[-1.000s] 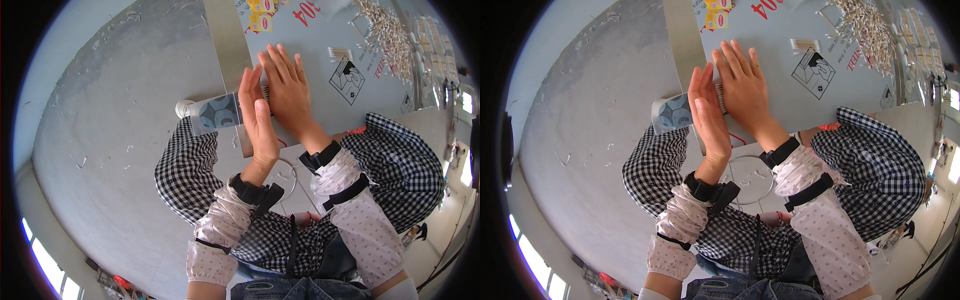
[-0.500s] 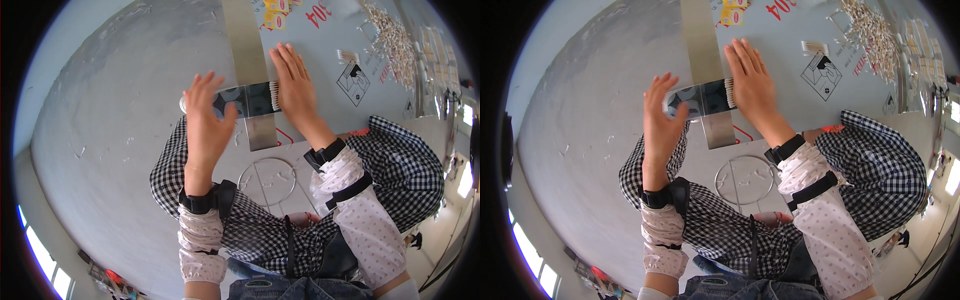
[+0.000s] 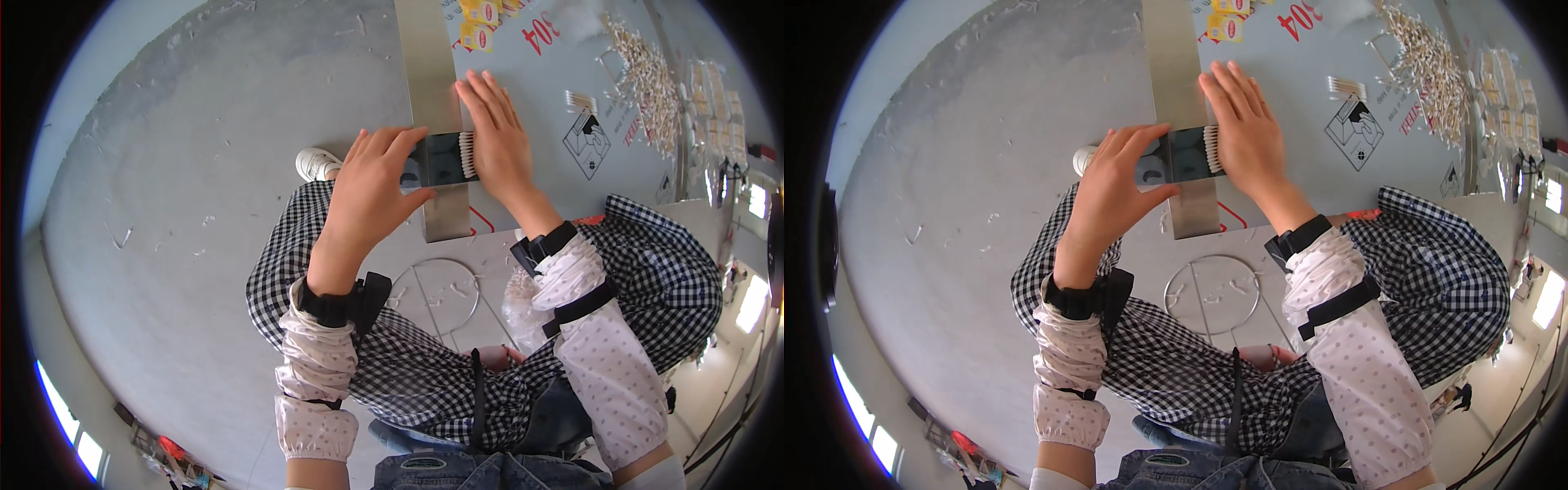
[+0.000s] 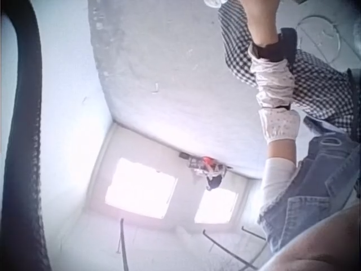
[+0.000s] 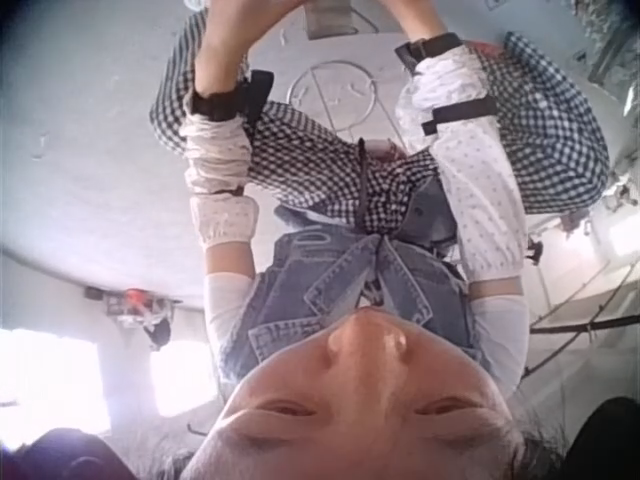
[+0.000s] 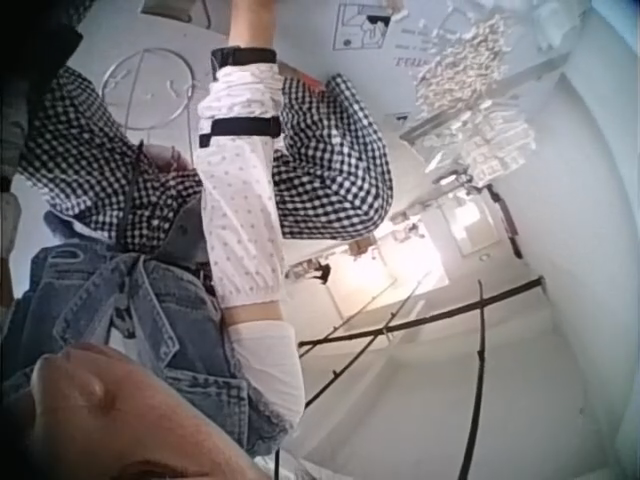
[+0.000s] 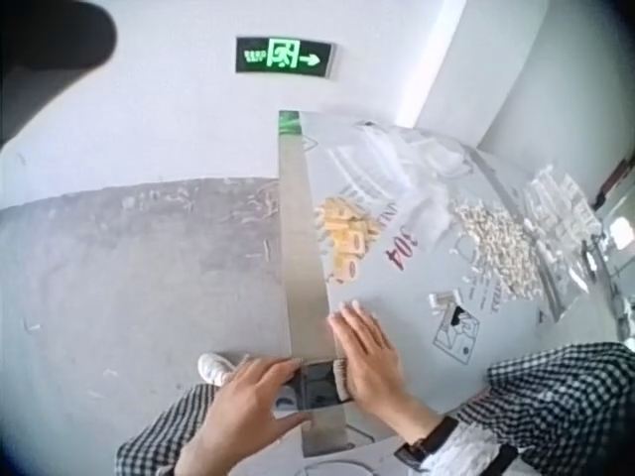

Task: Manually organizing and packaging cotton swabs into small plastic bags.

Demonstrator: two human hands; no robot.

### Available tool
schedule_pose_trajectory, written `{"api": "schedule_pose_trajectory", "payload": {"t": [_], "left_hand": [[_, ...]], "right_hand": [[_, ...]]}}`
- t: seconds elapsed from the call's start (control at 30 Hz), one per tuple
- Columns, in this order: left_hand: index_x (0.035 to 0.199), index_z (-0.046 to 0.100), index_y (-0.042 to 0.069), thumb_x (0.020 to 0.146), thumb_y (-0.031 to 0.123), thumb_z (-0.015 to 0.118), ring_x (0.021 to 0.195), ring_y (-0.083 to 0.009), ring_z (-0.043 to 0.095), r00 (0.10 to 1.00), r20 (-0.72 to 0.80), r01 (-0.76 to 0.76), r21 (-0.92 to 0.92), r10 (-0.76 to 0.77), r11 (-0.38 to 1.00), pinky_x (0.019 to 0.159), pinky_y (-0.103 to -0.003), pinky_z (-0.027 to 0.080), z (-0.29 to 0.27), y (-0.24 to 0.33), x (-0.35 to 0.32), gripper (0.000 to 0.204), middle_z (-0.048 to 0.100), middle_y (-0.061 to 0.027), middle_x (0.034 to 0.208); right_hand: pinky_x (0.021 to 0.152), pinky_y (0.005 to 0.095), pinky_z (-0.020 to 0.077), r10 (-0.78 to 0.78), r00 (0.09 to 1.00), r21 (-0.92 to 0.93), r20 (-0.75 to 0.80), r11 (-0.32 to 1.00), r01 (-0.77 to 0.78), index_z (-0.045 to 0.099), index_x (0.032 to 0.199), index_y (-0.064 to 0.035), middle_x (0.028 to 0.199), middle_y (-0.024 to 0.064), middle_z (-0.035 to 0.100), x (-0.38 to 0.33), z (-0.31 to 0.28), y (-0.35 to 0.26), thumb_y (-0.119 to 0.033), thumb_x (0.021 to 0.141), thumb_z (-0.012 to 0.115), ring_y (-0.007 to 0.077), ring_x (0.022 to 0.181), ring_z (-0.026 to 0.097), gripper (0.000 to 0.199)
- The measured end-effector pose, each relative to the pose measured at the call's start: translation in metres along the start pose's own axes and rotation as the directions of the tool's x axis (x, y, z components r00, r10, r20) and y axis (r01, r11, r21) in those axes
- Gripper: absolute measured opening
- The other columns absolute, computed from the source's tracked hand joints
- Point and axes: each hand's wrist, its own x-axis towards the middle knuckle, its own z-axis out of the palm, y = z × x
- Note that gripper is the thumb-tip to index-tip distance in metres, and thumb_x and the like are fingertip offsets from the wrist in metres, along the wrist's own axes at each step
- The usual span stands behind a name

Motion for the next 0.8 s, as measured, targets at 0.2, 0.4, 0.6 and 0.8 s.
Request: {"api": "schedule_pose_trajectory", "payload": {"t": [0.2, 0.4, 0.6, 0.8], "left_hand": [[0.128, 0.057, 0.007, 0.064, 0.011, 0.085, 0.113, -0.0335, 0.059, 1.0, -0.009, -0.003, -0.053, 0.003, 0.999, 0.109, -0.051, 0.04, 0.002, -0.004, -0.002, 0.069, 0.061, -0.0113, 0.12], [0.13, 0.057, 0.007, 0.066, 0.011, 0.084, 0.115, -0.0328, 0.058, 0.998, -0.039, -0.042, -0.024, 0.041, 0.999, 0.108, -0.049, 0.041, 0.004, -0.003, -0.001, 0.07, 0.06, -0.0121, 0.122], [0.132, 0.057, 0.009, 0.068, 0.009, 0.082, 0.119, -0.034, 0.056, 0.999, -0.032, -0.023, -0.04, 0.022, 0.999, 0.112, -0.047, 0.038, 0.002, -0.006, -0.005, 0.069, 0.059, -0.0122, 0.127], [0.115, 0.065, 0.007, 0.066, 0.009, 0.081, 0.099, -0.0303, 0.061, 0.969, -0.228, -0.119, -0.091, 0.095, 0.989, 0.093, -0.043, 0.049, 0.005, 0.009, 0.003, 0.051, 0.062, -0.0099, 0.109]], "right_hand": [[0.115, 0.0474, 0.0307, 0.078, 0.997, 0.045, -0.003, 0.996, -0.078, 0.043, 0.143, -0.0055, 0.149, 0.0142, 0.044, -0.009, 0.001, -0.012, 0.001, 0.093, 0.046, 0.0333, 0.141, 0.037, 0.051], [0.116, 0.0476, 0.0301, 0.076, 0.997, -0.088, 0.002, 0.993, -0.076, 0.041, 0.143, -0.0036, 0.149, 0.0153, 0.043, -0.008, -0.003, -0.011, 0.0, 0.094, 0.044, 0.0333, 0.142, 0.037, 0.05], [0.117, 0.0451, 0.0304, 0.082, 0.997, 0.034, -0.01, 0.996, -0.082, 0.041, 0.143, -0.0029, 0.149, 0.0167, 0.044, -0.008, 0.002, -0.007, 0.005, 0.09, 0.043, 0.0328, 0.142, 0.036, 0.053], [0.117, 0.044, 0.0311, 0.089, 0.996, 0.009, -0.006, 0.996, -0.089, 0.041, 0.142, -0.0025, 0.149, 0.0162, 0.043, -0.007, 0.002, -0.005, 0.005, 0.089, 0.045, 0.0326, 0.141, 0.037, 0.054]]}}
